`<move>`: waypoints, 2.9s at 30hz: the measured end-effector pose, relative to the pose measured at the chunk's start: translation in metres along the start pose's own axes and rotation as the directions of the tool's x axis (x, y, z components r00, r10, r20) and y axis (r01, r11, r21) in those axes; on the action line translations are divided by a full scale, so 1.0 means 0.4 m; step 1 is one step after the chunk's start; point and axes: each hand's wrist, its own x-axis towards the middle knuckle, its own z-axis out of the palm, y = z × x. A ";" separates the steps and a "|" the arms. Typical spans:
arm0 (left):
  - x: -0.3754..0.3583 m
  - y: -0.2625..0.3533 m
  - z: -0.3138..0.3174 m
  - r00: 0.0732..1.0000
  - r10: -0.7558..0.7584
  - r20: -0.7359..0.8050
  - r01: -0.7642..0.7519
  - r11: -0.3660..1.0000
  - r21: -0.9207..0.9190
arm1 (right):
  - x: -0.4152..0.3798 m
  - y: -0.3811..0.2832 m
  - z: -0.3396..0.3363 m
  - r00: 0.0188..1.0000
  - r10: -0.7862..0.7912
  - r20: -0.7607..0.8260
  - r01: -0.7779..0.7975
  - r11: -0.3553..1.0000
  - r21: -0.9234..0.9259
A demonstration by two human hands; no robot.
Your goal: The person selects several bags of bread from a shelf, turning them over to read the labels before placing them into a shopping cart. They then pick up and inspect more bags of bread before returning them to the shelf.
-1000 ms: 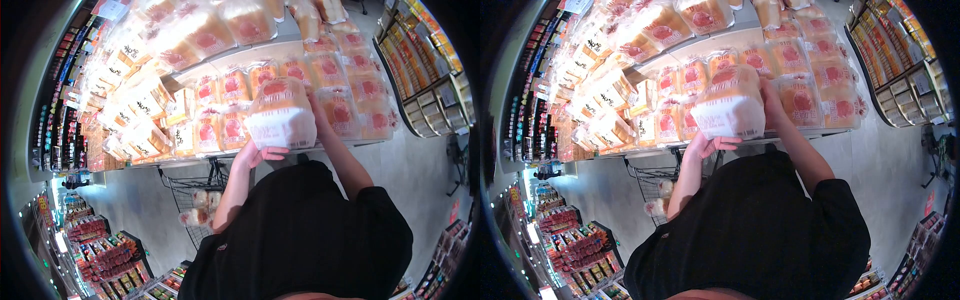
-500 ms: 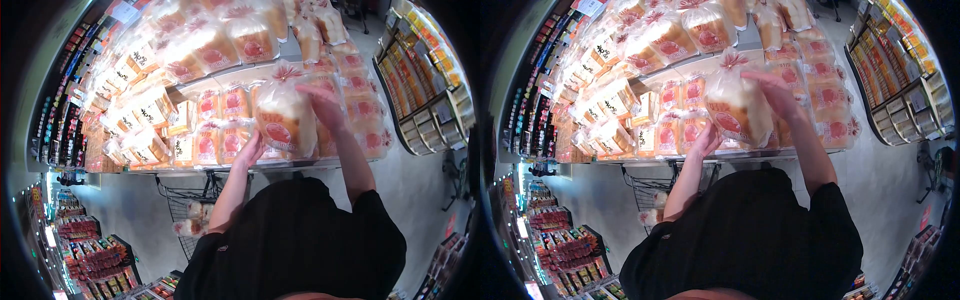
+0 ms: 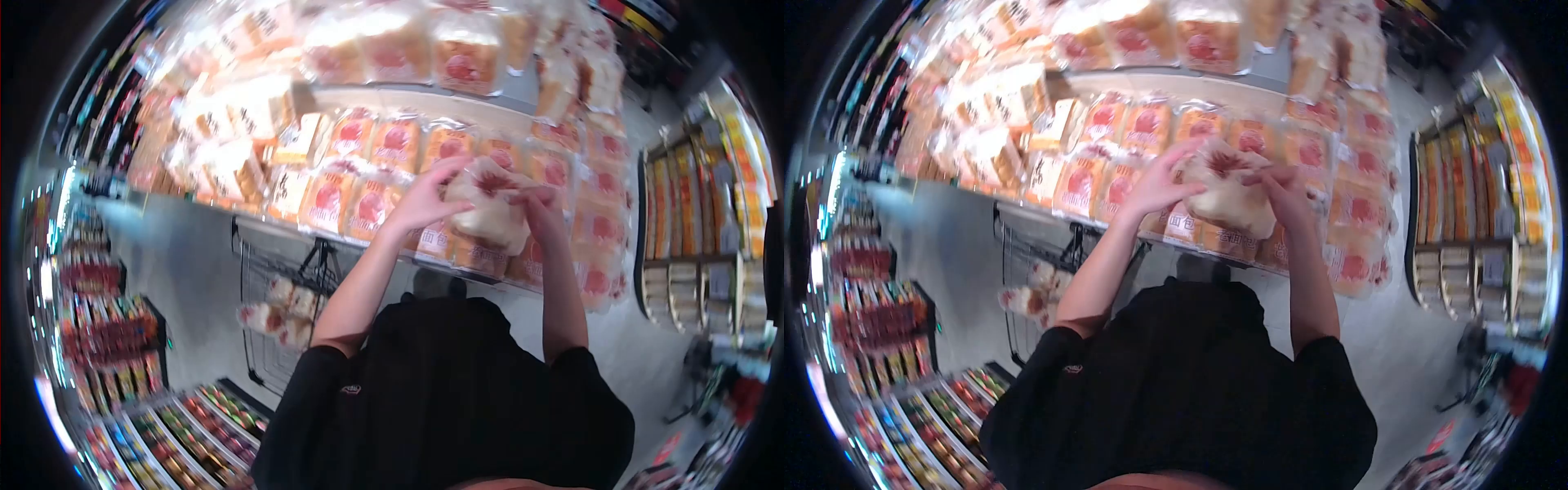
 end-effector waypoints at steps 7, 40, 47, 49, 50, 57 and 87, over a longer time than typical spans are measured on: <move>-0.066 0.035 0.064 0.980 -0.122 -0.159 0.119 0.993 -0.028 | 0.069 0.163 -0.085 0.962 -0.202 0.182 0.147 0.949 0.278; -1.442 -0.267 -0.447 0.121 -0.138 -0.983 0.782 0.623 0.009 | -0.379 0.234 0.831 0.726 0.413 0.550 -0.403 0.904 -0.147; -1.478 -0.427 -0.439 0.123 -0.042 -0.992 0.790 0.608 0.072 | -0.461 0.268 0.850 0.740 0.412 0.532 -0.310 0.910 -0.274; -1.502 -0.472 -0.434 0.224 -0.107 -0.969 0.832 0.539 0.133 | -0.481 0.287 0.850 0.753 0.430 0.498 -0.358 0.903 -0.238; -1.519 -0.498 -0.431 0.259 -0.143 -0.955 0.867 0.471 0.165 | -0.493 0.290 0.847 0.772 0.429 0.468 -0.372 0.903 -0.215; -1.476 -0.520 -0.452 0.250 -0.510 -0.823 0.913 0.408 0.024 | -0.536 0.292 0.825 0.760 0.513 0.399 -0.482 0.857 -0.183; -0.457 -0.231 0.007 0.917 -0.163 -0.365 0.252 0.944 0.212 | -0.393 0.322 0.348 0.923 0.315 0.222 -0.340 0.937 0.082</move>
